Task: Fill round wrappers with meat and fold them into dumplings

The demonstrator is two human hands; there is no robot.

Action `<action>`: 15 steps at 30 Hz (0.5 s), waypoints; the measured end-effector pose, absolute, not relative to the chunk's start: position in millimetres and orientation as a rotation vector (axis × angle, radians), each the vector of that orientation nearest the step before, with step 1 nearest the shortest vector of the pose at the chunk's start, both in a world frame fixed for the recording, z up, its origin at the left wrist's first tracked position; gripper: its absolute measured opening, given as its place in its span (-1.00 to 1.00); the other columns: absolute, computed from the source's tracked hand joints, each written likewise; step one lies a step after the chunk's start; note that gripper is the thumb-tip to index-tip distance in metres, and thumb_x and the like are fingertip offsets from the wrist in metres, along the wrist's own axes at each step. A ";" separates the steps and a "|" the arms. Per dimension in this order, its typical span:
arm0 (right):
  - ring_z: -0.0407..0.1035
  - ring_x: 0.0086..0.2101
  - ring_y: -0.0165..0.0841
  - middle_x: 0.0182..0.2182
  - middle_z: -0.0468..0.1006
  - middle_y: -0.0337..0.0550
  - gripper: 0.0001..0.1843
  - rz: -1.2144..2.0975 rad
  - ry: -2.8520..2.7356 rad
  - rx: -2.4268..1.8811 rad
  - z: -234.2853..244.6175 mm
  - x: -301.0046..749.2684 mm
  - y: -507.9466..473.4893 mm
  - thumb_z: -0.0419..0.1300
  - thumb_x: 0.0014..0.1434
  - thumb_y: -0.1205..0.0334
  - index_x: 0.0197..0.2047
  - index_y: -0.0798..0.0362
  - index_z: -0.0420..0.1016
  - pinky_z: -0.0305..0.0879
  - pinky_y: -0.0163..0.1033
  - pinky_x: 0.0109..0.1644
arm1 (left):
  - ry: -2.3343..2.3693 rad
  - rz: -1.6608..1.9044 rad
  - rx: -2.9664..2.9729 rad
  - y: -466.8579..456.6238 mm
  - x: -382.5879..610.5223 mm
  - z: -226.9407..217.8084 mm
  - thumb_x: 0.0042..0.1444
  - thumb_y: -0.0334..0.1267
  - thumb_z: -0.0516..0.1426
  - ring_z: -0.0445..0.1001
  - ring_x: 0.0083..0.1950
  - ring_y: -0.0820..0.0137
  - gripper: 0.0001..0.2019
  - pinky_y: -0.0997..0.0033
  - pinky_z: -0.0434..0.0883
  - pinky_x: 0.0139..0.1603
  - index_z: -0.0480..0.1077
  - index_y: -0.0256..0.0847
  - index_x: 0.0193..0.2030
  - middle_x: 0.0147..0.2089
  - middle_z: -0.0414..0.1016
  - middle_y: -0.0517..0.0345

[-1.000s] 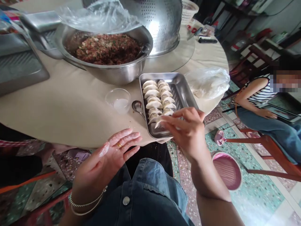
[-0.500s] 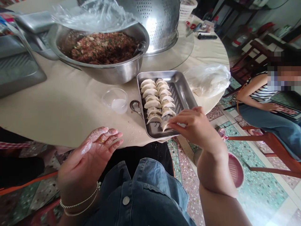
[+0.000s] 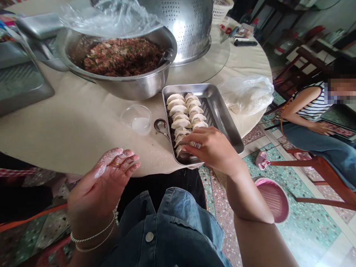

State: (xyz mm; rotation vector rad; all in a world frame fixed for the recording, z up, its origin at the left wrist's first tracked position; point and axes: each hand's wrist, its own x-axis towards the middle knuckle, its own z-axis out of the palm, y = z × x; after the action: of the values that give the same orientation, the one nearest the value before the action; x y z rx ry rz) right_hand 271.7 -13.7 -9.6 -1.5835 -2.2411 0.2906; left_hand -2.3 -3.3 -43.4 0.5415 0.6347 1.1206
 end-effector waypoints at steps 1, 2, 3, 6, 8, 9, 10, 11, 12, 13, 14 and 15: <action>0.46 -0.32 -0.40 -0.31 0.60 -0.17 -0.80 0.275 -2.218 -1.555 -4.1 271.0 -11.2 0.16 0.27 0.13 -0.20 0.00 0.59 0.34 -0.23 -0.27 | 0.647 1.129 0.531 -1.2 -2.0 -43.6 0.19 -0.26 0.10 0.58 -0.04 0.32 -0.79 0.38 0.55 0.01 0.55 -0.20 -0.13 -0.11 0.60 0.05; 0.46 -0.34 -0.41 -0.33 0.60 -0.18 -0.81 0.245 -2.201 -1.522 2.5 269.4 -7.5 0.16 0.27 0.15 -0.21 -0.01 0.59 0.34 -0.24 -0.29 | 0.660 1.139 0.519 0.9 -1.3 -43.8 0.17 -0.25 0.12 0.58 -0.06 0.33 -0.79 0.38 0.55 0.01 0.55 -0.20 -0.14 -0.13 0.61 0.05; 0.45 -0.35 -0.43 -0.35 0.60 -0.20 -0.83 0.213 -2.194 -1.489 10.2 267.2 -2.4 0.16 0.27 0.18 -0.22 -0.01 0.59 0.34 -0.25 -0.31 | 0.672 1.145 0.508 3.1 -0.3 -44.3 0.15 -0.25 0.13 0.58 -0.07 0.34 -0.80 0.38 0.55 0.00 0.55 -0.21 -0.16 -0.15 0.61 0.06; 0.45 -0.39 -0.46 -0.37 0.61 -0.28 -0.85 0.120 -2.181 -1.434 38.4 262.2 20.1 0.18 0.24 0.21 -0.25 -0.05 0.60 0.33 -0.30 -0.36 | 0.707 1.134 0.473 11.6 2.5 -48.6 0.09 -0.26 0.17 0.59 -0.13 0.36 -0.82 0.40 0.55 -0.05 0.55 -0.21 -0.20 -0.20 0.61 0.07; 0.45 -0.41 -0.48 -0.38 0.62 -0.30 -0.87 0.040 -2.107 -1.498 58.2 267.1 38.4 0.22 0.20 0.18 -0.26 -0.05 0.61 0.33 -0.32 -0.34 | 0.738 1.111 0.435 18.1 2.7 -53.4 0.07 -0.26 0.18 0.60 -0.18 0.39 -0.84 0.42 0.55 -0.09 0.55 -0.22 -0.24 -0.25 0.61 0.09; 0.45 -0.41 -0.48 -0.38 0.63 -0.28 -0.86 -0.019 -2.038 -1.549 66.9 273.8 47.4 0.24 0.18 0.15 -0.26 -0.04 0.62 0.34 -0.32 -0.32 | 0.753 1.102 0.409 21.2 2.0 -55.9 0.06 -0.27 0.19 0.60 -0.21 0.40 -0.85 0.44 0.55 -0.11 0.55 -0.22 -0.25 -0.27 0.61 0.09; 0.46 -0.39 -0.48 -0.37 0.63 -0.25 -0.84 -0.085 -1.949 -1.609 74.0 283.7 55.7 0.25 0.16 0.13 -0.25 -0.03 0.63 0.35 -0.33 -0.28 | 0.762 1.096 0.381 23.9 0.8 -58.2 0.05 -0.27 0.19 0.60 -0.24 0.42 -0.86 0.45 0.56 -0.13 0.54 -0.23 -0.26 -0.29 0.61 0.10; 0.47 -0.36 -0.48 -0.34 0.64 -0.21 -0.82 -0.158 -1.852 -1.673 78.9 296.5 62.7 0.25 0.16 0.11 -0.24 -0.02 0.63 0.36 -0.35 -0.23 | 0.760 1.094 0.353 26.2 -0.6 -60.1 0.04 -0.28 0.20 0.59 -0.25 0.42 -0.86 0.45 0.56 -0.15 0.54 -0.23 -0.27 -0.30 0.62 0.11; 0.48 -0.31 -0.47 -0.28 0.64 -0.16 -0.79 -0.213 -1.750 -1.746 81.4 311.6 68.2 0.25 0.15 0.09 -0.20 -0.02 0.63 0.36 -0.36 -0.19 | 0.748 1.091 0.330 28.0 -2.2 -61.8 0.02 -0.29 0.21 0.59 -0.27 0.43 -0.86 0.46 0.57 -0.16 0.54 -0.24 -0.27 -0.31 0.62 0.11; 0.48 -0.26 -0.46 -0.23 0.64 -0.13 -0.76 -0.247 -1.648 -1.848 81.3 328.3 72.0 0.24 0.16 0.08 -0.16 -0.01 0.62 0.35 -0.37 -0.16 | 0.731 1.089 0.314 29.2 -3.6 -63.1 0.00 -0.30 0.22 0.59 -0.28 0.43 -0.86 0.46 0.57 -0.18 0.54 -0.24 -0.27 -0.31 0.62 0.12; 0.48 -0.23 -0.46 -0.22 0.63 -0.13 -0.75 -0.269 -1.542 -1.994 78.8 345.5 74.2 0.23 0.15 0.10 -0.15 -0.01 0.61 0.34 -0.38 -0.14 | 0.713 1.087 0.307 30.1 -4.7 -64.2 -0.01 -0.30 0.23 0.59 -0.29 0.43 -0.85 0.46 0.57 -0.19 0.54 -0.24 -0.27 -0.32 0.62 0.12; 0.48 -0.22 -0.43 -0.24 0.63 -0.10 -0.76 -0.251 -1.498 -2.103 74.3 362.2 74.9 0.23 0.14 0.14 -0.16 0.02 0.61 0.34 -0.36 -0.14 | 0.700 1.084 0.306 30.6 -5.4 -65.1 -0.02 -0.31 0.24 0.59 -0.30 0.42 -0.85 0.47 0.58 -0.20 0.54 -0.25 -0.27 -0.33 0.62 0.11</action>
State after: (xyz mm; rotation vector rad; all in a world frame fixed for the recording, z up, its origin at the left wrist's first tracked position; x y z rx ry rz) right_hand 362.2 74.9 74.3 -2.1031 -1.4984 -0.2507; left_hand -5.4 30.6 -65.1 0.3060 0.7001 1.0841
